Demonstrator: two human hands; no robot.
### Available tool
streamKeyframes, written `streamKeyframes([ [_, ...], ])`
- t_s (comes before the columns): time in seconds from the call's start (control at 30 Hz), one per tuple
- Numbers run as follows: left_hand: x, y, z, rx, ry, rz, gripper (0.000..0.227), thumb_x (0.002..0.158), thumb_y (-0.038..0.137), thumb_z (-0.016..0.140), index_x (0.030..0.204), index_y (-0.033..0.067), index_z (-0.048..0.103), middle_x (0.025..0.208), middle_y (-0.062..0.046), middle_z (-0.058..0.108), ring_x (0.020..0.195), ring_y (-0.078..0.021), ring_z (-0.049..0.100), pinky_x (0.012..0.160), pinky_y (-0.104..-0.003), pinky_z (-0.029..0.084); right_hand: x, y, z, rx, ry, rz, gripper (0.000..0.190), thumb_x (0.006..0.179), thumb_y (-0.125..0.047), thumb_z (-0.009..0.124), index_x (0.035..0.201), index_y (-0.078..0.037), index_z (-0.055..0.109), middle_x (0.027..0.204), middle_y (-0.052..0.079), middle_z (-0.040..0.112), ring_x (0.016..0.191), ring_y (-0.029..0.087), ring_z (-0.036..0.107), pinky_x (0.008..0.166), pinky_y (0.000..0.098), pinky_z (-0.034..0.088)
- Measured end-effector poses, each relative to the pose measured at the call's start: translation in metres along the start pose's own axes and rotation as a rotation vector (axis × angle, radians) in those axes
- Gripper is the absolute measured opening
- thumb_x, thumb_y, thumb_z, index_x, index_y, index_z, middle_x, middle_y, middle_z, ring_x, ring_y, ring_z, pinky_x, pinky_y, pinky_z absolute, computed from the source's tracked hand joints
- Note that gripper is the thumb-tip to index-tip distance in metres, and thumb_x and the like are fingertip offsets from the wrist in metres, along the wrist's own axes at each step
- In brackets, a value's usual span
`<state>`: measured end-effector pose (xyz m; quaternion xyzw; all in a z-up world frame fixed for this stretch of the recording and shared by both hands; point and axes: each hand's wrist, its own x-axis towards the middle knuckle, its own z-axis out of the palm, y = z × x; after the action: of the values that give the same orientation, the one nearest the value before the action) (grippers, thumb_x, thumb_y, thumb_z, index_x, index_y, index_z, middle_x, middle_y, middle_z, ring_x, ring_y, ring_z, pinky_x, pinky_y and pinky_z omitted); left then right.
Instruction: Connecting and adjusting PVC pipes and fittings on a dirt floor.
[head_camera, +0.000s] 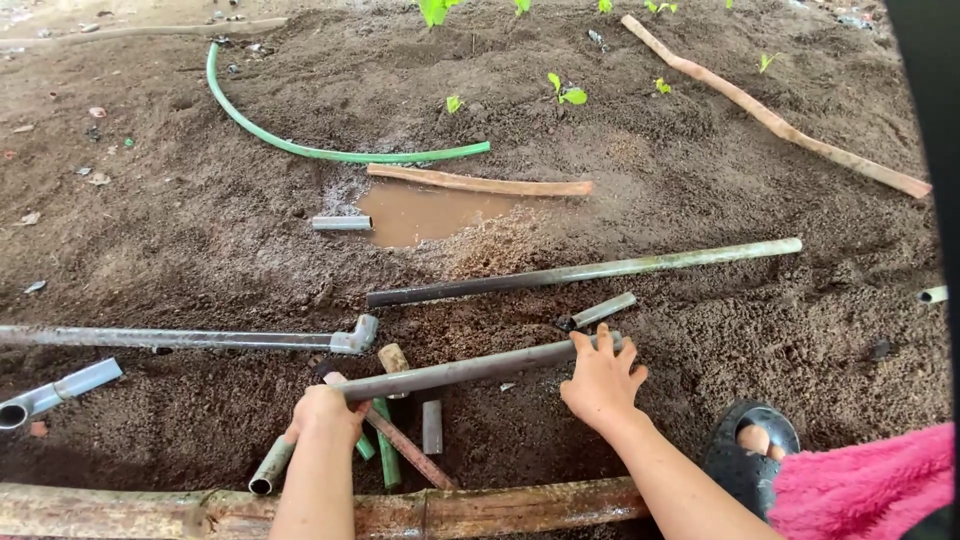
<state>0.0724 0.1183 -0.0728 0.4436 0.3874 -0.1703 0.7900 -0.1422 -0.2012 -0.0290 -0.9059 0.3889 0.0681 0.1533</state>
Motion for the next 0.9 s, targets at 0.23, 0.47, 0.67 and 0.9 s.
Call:
streamKeyframes([
  [0.23, -0.038, 0.021, -0.003, 0.163, 0.205, 0.132, 0.044, 0.111, 0.027, 0.049, 0.140, -0.0050, 0.046, 0.145, -0.025, 0.055, 0.116, -0.0338, 0.070, 0.098, -0.044, 0.064, -0.011, -0.003, -0.027, 0.013, -0.049, 0.026, 0.043, 0.095, -0.018, 0.080, 0.137, -0.015, 0.069, 0.165, 0.019, 0.038, 0.156, 0.051, 0.019, 0.118, 0.0746, 0.013],
  [0.47, 0.049, 0.022, -0.013, -0.207, 0.220, 0.136, 0.083, 0.104, 0.039, 0.072, 0.157, 0.0066, 0.017, 0.144, -0.025, 0.046, 0.125, -0.0467, 0.065, 0.107, -0.072, 0.051, -0.013, -0.001, -0.014, 0.127, -0.114, 0.007, 0.032, 0.093, -0.031, 0.086, 0.118, -0.015, 0.076, 0.141, 0.015, 0.057, 0.145, 0.045, 0.034, 0.119, 0.0697, 0.023],
  [0.67, 0.039, 0.027, 0.002, 0.372, 0.855, 0.441, 0.072, 0.088, -0.001, 0.079, 0.139, 0.0161, 0.031, 0.139, -0.017, 0.034, 0.134, -0.0373, 0.034, 0.118, -0.051, 0.041, -0.019, -0.036, -0.012, 0.081, -0.093, -0.050, 0.041, 0.086, -0.040, 0.091, 0.116, -0.016, 0.078, 0.128, 0.014, 0.065, 0.135, 0.040, 0.049, 0.114, 0.0670, 0.036],
  [0.9, 0.018, 0.037, 0.032, 0.430, 0.858, 0.470, 0.066, 0.096, 0.001, 0.073, 0.142, 0.0190, 0.029, 0.145, -0.015, 0.031, 0.140, -0.0381, 0.031, 0.121, -0.053, 0.039, -0.045, -0.090, -0.035, 0.258, -0.313, -0.075, 0.042, 0.091, -0.049, 0.083, 0.108, -0.011, 0.077, 0.110, 0.013, 0.075, 0.110, 0.034, 0.071, 0.093, 0.0456, 0.057],
])
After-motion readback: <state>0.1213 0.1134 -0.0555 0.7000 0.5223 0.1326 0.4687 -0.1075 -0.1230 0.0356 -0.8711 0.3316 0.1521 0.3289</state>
